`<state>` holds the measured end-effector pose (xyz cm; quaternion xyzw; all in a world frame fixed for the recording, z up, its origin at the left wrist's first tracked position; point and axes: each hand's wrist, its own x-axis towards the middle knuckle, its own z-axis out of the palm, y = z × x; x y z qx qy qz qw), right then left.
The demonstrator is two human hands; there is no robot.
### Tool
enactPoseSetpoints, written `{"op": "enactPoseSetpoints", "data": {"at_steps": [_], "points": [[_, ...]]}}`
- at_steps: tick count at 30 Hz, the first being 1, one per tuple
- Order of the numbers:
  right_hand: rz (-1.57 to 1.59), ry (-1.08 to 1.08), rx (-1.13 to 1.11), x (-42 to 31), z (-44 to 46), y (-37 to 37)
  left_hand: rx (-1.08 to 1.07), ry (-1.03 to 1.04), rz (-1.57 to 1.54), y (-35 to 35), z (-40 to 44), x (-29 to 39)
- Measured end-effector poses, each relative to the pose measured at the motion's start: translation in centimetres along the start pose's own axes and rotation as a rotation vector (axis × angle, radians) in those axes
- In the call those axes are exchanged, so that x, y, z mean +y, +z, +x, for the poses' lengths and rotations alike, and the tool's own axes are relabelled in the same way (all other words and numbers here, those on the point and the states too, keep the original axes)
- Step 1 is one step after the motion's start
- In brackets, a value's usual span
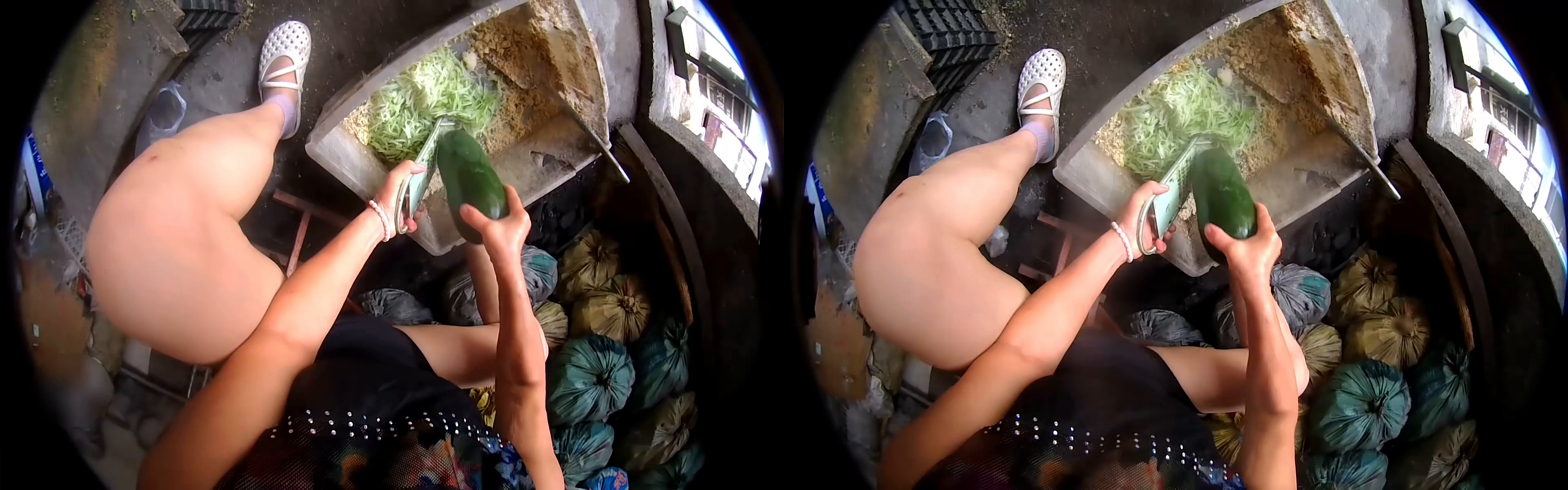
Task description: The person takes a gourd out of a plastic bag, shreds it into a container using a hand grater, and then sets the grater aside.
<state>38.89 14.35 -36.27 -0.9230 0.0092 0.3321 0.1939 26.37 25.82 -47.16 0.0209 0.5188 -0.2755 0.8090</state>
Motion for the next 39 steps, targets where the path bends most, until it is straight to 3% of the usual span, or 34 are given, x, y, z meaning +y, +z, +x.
{"op": "enactPoseSetpoints", "data": {"at_steps": [5,6,7,11,16,18,23,25,26,29,33,35,39], "points": [[-0.083,-0.367,-0.167,-0.9,-7.8,-5.3,-0.062,0.039,-0.063,0.5,-0.4,-0.2],[-0.163,-0.323,-0.176,0.0,-6.8,-4.6,-0.089,-0.009,-0.042,-0.5,0.3,-0.4],[-0.049,-0.13,-0.168,-0.2,-5.3,-3.1,-0.118,-0.016,-0.068,-1.0,0.6,-0.3],[-0.013,-0.048,0.016,1.5,0.4,0.8,-0.002,-0.026,0.025,-0.5,1.1,-0.8],[1.05,0.438,-0.148,8.4,0.8,-0.1,-0.049,-0.028,-0.13,-0.3,0.8,-0.6],[1.194,0.625,-0.193,5.6,0.0,-0.6,-0.058,-0.001,-0.138,-0.2,1.0,-0.5],[1.107,0.699,-0.106,6.5,0.4,-0.4,-0.056,-0.005,-0.169,-0.3,1.1,-1.1],[0.572,0.279,0.178,8.2,1.4,1.0,-0.044,-0.007,-0.167,0.0,1.0,-1.0],[0.464,0.173,0.184,8.5,1.8,1.4,-0.047,0.002,-0.164,0.0,1.1,-1.0],[0.357,0.104,0.188,8.4,0.8,1.6,-0.042,0.01,-0.184,0.0,1.4,-1.3],[0.289,0.072,0.171,7.3,0.4,1.5,-0.048,0.007,-0.187,0.1,1.3,-1.4],[0.477,0.198,-0.007,6.9,1.3,0.4,-0.048,-0.009,-0.199,0.4,1.1,-1.3],[0.626,0.305,-0.076,4.5,1.7,-1.4,-0.062,-0.009,-0.186,0.2,1.9,-1.6]]}}
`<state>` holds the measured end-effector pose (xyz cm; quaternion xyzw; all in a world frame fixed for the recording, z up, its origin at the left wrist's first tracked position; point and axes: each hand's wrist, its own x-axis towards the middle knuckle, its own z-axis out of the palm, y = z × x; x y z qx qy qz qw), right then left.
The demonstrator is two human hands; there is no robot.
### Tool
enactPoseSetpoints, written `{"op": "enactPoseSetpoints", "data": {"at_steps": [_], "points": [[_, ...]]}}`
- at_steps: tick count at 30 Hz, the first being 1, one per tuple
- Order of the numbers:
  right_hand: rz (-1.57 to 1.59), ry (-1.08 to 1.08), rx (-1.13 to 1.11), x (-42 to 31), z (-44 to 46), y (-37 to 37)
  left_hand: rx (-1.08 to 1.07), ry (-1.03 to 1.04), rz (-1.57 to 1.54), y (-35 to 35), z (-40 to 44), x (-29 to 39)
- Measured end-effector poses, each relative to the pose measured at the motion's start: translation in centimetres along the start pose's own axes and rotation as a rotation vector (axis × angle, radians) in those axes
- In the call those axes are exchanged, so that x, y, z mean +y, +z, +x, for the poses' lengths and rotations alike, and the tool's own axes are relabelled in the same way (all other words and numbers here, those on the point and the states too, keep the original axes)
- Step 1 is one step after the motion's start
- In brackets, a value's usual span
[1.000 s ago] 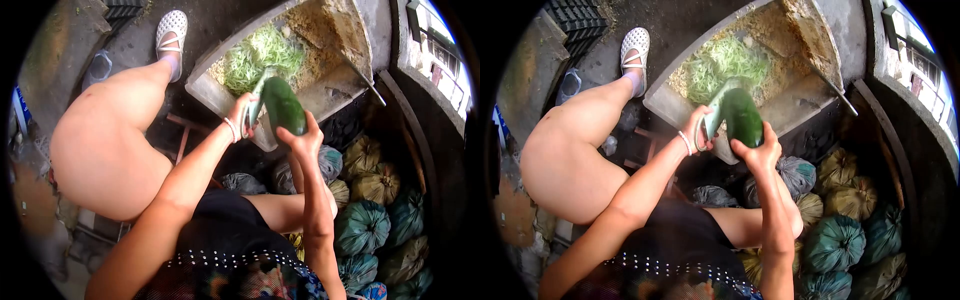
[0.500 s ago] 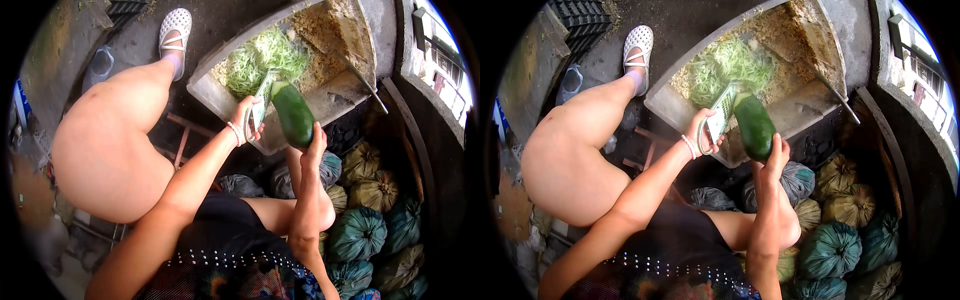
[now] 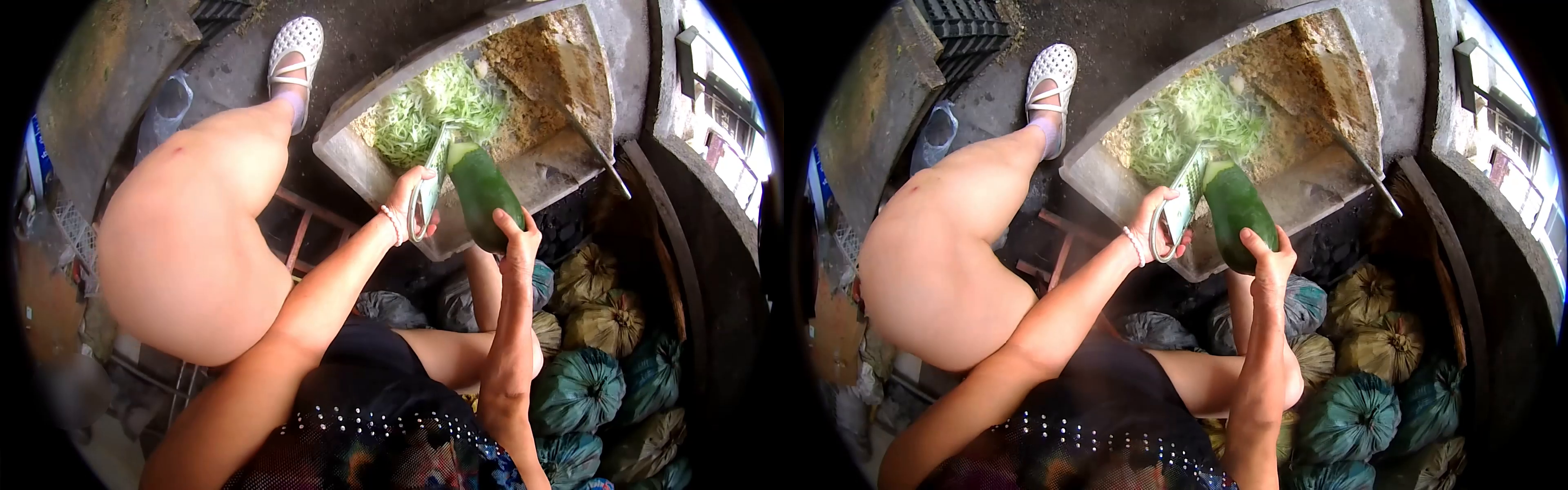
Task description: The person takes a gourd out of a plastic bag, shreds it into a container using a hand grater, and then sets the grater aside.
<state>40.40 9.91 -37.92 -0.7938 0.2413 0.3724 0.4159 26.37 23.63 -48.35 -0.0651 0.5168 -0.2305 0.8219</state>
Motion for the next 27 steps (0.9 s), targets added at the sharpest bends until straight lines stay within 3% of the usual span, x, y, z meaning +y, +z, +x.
{"op": "enactPoseSetpoints", "data": {"at_steps": [4,8,11,14,16,21,23,25,27], "points": [[-0.233,-0.084,0.027,-1.6,-7.2,-1.2,-0.12,0.019,-0.014,0.0,0.1,0.2],[-0.146,-0.093,-0.03,-2.6,-13.4,-0.8,-0.095,0.058,-0.226,0.9,0.5,-0.4],[-0.132,-0.158,0.051,1.7,-7.2,1.5,-0.081,0.007,-0.028,-0.4,-0.3,-0.2],[-0.044,-0.135,0.069,0.0,-0.5,4.6,-0.03,0.057,-0.017,0.0,0.1,0.1],[0.115,-0.097,-0.011,-2.8,-3.6,4.7,-0.073,0.064,-0.018,0.4,-0.3,0.6],[-0.205,-0.126,-0.015,-2.3,-12.1,-0.4,-0.153,0.06,-0.02,0.7,0.3,0.2],[-0.153,-0.097,0.021,-1.2,-10.9,0.2,-0.069,0.107,-0.16,0.8,0.0,-0.6],[-0.112,-0.075,0.054,1.7,-5.3,1.3,-0.023,0.079,-0.042,0.3,-0.6,-0.1],[-0.072,-0.056,0.085,-0.5,-2.8,3.5,-0.004,0.117,-0.021,0.6,-0.8,0.0]]}}
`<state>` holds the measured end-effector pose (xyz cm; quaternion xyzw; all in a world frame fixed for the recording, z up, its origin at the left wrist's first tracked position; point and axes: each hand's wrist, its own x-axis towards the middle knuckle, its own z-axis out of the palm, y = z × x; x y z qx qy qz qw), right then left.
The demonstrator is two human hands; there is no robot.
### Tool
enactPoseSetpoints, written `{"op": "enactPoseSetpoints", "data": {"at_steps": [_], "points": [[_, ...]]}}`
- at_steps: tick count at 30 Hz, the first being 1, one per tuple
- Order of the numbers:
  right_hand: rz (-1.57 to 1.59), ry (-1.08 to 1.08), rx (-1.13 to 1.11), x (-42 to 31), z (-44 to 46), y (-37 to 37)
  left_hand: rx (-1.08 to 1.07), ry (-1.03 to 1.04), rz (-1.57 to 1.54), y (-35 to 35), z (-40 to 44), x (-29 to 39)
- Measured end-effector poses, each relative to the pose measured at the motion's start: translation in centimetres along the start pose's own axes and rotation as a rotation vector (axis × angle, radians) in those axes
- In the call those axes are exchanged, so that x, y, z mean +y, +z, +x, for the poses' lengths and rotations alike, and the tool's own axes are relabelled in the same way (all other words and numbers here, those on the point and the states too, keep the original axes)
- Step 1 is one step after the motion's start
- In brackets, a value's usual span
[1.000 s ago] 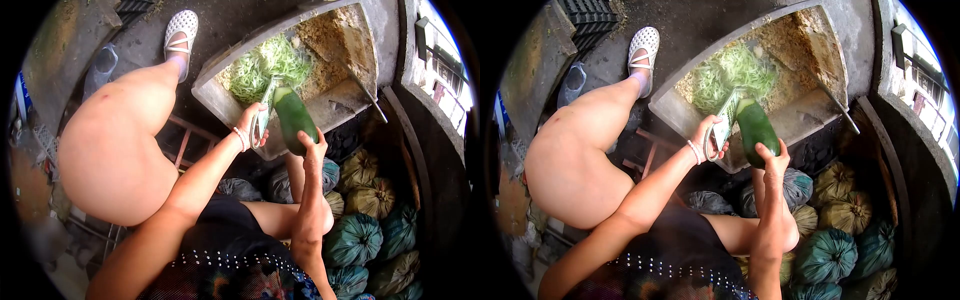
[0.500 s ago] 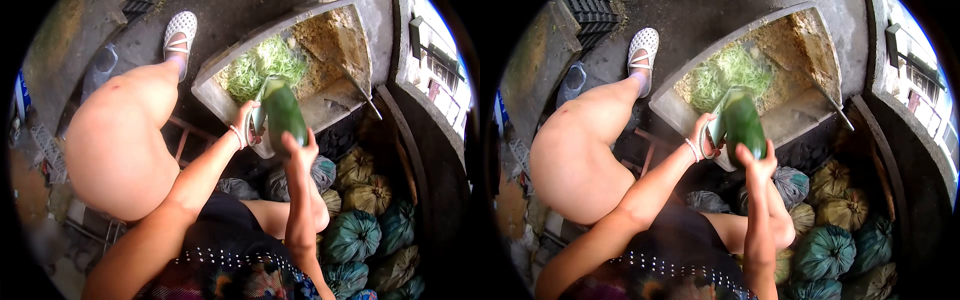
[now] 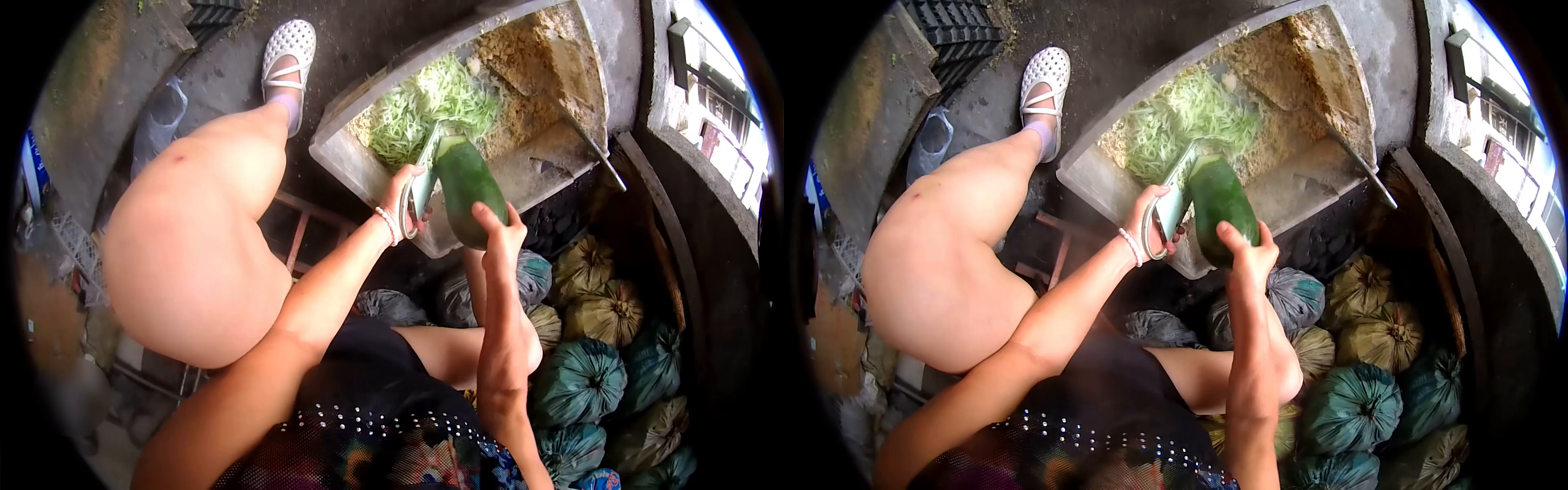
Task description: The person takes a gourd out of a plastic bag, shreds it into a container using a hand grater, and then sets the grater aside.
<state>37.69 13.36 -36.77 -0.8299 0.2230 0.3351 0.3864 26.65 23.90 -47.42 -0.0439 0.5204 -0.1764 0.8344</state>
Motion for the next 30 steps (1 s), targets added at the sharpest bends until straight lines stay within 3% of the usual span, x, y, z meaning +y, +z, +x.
{"op": "enactPoseSetpoints", "data": {"at_steps": [1,7,9,11,13,16,19,21,25,26,27,29,30], "points": [[0.098,0.025,-0.005,-0.7,0.2,0.4,0.014,-0.008,0.004,0.1,0.4,-0.3],[-0.062,-0.005,-0.084,-3.9,-9.1,-3.9,-0.077,-0.043,-0.166,0.5,1.1,-0.7],[-0.088,-0.015,-0.081,-2.4,-7.5,-3.4,0.011,-0.01,-0.226,2.9,-1.4,0.2],[-0.148,-0.039,-0.061,-0.5,-3.1,-1.7,-0.028,-0.024,-0.104,0.1,-0.1,-0.1],[0.017,-0.006,0.02,-2.3,-0.4,1.7,0.019,-0.022,0.055,-0.3,0.1,-0.2],[0.149,0.063,-0.055,-3.9,-1.7,1.1,0.006,0.01,-0.003,0.0,0.9,-0.6],[-0.128,-0.001,-0.105,-3.5,-6.1,-3.3,-0.082,-0.062,-0.067,-0.4,0.8,-0.3],[-0.259,-0.02,-0.154,-3.8,-8.0,-4.5,-0.023,-0.016,-0.225,2.5,-0.8,0.0],[-0.186,0.024,-0.073,-2.6,-1.9,-0.4,0.007,-0.105,0.024,-0.9,0.8,-0.9],[-0.194,-0.017,-0.042,-1.7,0.7,0.4,0.043,-0.003,-0.029,0.5,0.1,-0.6],[-0.196,-0.06,-0.008,-1.6,2.3,1.0,0.076,-0.04,-0.015,0.9,0.3,-0.6],[-0.051,-0.001,-0.084,-3.0,1.1,-0.3,0.082,-0.016,0.001,1.1,0.4,-0.4],[-0.138,-0.017,-0.082,-3.7,-0.7,-1.3,0.013,-0.037,-0.04,0.0,1.5,-1.1]]}}
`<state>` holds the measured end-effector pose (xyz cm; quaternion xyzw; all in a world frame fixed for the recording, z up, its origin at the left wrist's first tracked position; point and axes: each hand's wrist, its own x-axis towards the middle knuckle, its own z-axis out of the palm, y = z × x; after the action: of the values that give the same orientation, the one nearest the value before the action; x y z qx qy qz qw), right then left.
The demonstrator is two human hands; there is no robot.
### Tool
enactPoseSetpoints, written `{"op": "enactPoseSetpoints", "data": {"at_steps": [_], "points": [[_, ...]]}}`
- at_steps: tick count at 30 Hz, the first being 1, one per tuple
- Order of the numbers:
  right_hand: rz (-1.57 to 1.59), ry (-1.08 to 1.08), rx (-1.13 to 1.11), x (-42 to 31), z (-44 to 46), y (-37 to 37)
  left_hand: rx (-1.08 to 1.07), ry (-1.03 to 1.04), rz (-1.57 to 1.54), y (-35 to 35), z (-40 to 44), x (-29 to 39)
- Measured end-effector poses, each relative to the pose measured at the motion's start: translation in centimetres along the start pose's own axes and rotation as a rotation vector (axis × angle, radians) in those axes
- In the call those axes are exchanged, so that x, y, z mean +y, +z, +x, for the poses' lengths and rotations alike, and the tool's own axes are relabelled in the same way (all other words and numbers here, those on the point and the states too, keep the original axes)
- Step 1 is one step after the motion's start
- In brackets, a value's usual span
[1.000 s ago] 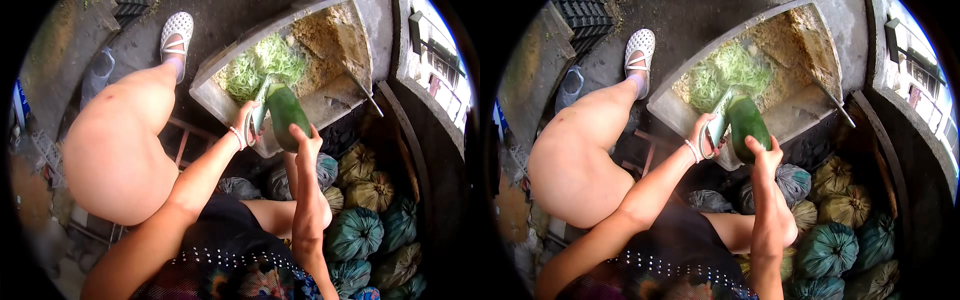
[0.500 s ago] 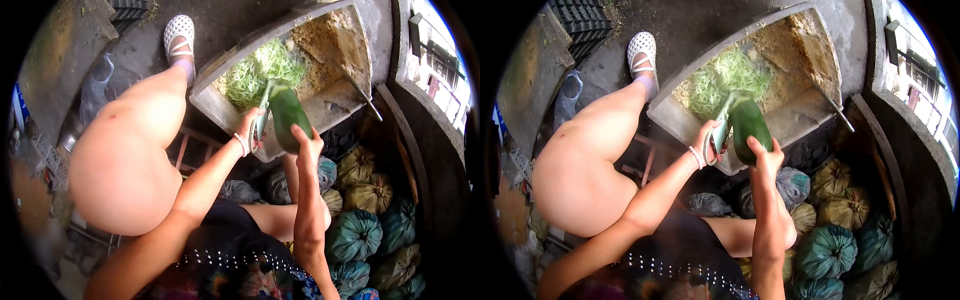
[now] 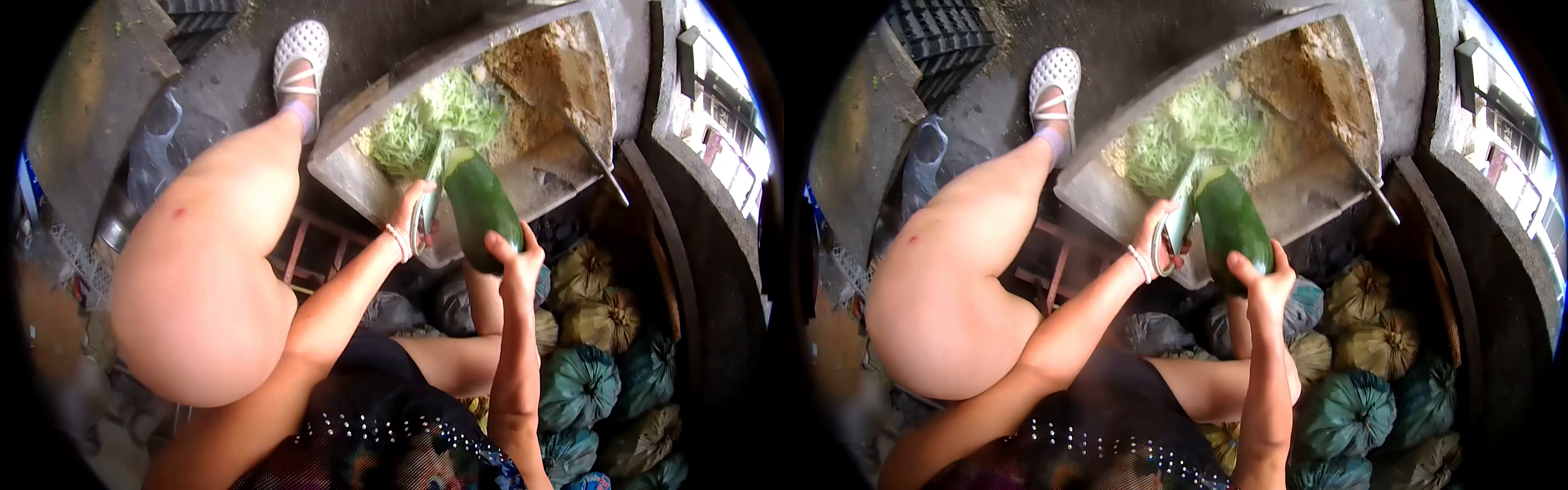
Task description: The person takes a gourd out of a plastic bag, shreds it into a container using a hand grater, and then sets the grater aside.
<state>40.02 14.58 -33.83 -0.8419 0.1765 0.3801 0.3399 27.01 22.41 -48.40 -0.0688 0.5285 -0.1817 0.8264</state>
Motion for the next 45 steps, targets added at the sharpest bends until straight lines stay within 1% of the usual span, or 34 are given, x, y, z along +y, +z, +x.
{"op": "enactPoseSetpoints", "data": {"at_steps": [1,3,4,5,7,8,9,11,12,15,16,17,18,19,20,21,23,24,25,27,29,30,31,32,33,35,37,38,39,41,43,44,45], "points": [[-0.093,-0.006,0.007,-0.4,-2.2,-1.3,0.037,-0.069,0.01,0.3,-0.7,0.2],[-0.112,-0.011,-0.096,-0.5,-5.7,-4.1,-0.039,0.047,-0.162,3.3,-2.3,0.9],[-0.168,0.06,-0.116,-0.8,-6.8,-4.6,-0.089,0.101,-0.112,2.4,-1.3,0.2],[-0.283,0.003,-0.079,0.3,-7.0,-4.9,-0.059,0.119,-0.17,3.3,-2.0,0.2],[-0.092,0.047,-0.048,-1.1,-4.1,-0.8,0.044,-0.034,0.017,1.4,-1.5,-0.3],[-0.064,0.008,-0.023,-0.9,-1.4,0.7,0.1,-0.052,0.035,1.7,-1.7,-0.2],[-0.074,-0.053,0.062,1.0,1.5,1.2,0.074,-0.02,0.07,1.9,-2.1,0.2],[0.067,0.0,0.005,0.9,2.8,1.5,0.17,-0.003,0.179,2.8,-2.4,0.5],[0.064,-0.018,-0.042,0.5,2.0,0.7,0.134,0.003,0.176,2.5,-2.4,0.7],[-0.154,-0.034,-0.091,-1.5,-4.1,-3.1,0.114,-0.07,0.08,2.2,-1.7,0.2],[-0.157,-0.022,-0.102,-2.0,-6.0,-4.0,-0.012,0.083,-0.017,3.6,-2.7,0.7],[-0.163,-0.011,-0.117,-2.2,-6.9,-4.6,-0.076,0.122,-0.159,3.1,-0.7,-0.8],[-0.174,0.004,-0.12,-2.0,-7.0,-4.7,-0.064,0.085,-0.208,3.4,-0.5,-0.9],[-0.153,-0.04,-0.105,-1.5,-5.9,-4.1,-0.05,0.045,-0.258,3.6,-0.5,-1.2],[-0.214,-0.054,-0.079,-0.8,-3.8,-2.9,0.044,0.047,-0.104,4.4,-2.5,-0.1],[-0.273,-0.075,-0.055,-0.1,-1.2,-1.5,0.08,0.039,-0.011,4.1,-2.6,0.0],[-0.138,-0.082,-0.001,1.4,3.1,0.8,0.149,0.013,0.174,3.4,-2.7,0.1],[-0.003,-0.016,-0.028,1.1,3.7,0.9,0.147,-0.003,0.19,2.8,-2.1,0.1],[0.047,0.003,-0.056,1.0,3.1,0.3,0.151,-0.028,0.201,2.3,-1.9,-0.1],[-0.133,-0.016,-0.075,0.2,-0.4,-2.0,0.149,-0.036,0.123,2.7,-2.0,0.0],[-0.311,-0.057,-0.101,0.0,-4.1,-5.2,0.091,-0.084,0.121,2.3,-1.3,-0.2],[-0.236,-0.036,-0.124,-0.7,-5.1,-5.3,0.089,-0.086,0.122,2.3,-0.7,-0.4],[-0.163,-0.009,-0.146,-1.0,-6.0,-5.2,0.056,-0.042,0.049,2.5,-0.2,-1.0],[-0.154,0.015,-0.135,-1.0,-5.3,-4.6,0.025,-0.002,-0.021,2.6,-0.1,-1.5],[-0.279,-0.035,-0.101,-0.4,-3.6,-3.8,0.085,-0.082,0.071,2.7,-1.8,0.0],[-0.291,-0.081,-0.018,1.4,1.4,-0.5,0.128,-0.066,0.129,2.3,-1.7,-0.3],[-0.131,-0.018,-0.005,1.8,3.9,0.4,0.11,-0.043,0.139,2.1,-1.7,0.0],[-0.06,-0.025,-0.024,1.3,3.0,0.1,0.12,-0.04,0.162,1.8,-1.4,0.2],[-0.111,-0.037,-0.065,0.9,1.5,-0.8,0.131,-0.044,0.185,1.5,-1.2,0.1],[-0.326,-0.012,-0.054,-0.2,-3.0,-3.4,0.067,-0.072,0.152,1.2,-0.4,-0.5],[-0.367,0.075,-0.12,0.0,-5.9,-5.4,-0.048,0.003,-0.063,2.6,-0.5,-0.7],[-0.396,0.135,-0.138,-0.2,-6.8,-5.9,-0.048,0.019,-0.156,3.7,-1.4,-0.2],[-0.34,0.109,-0.135,0.5,-5.9,-5.1,-0.048,0.017,-0.153,3.5,-1.5,-0.4]]}}
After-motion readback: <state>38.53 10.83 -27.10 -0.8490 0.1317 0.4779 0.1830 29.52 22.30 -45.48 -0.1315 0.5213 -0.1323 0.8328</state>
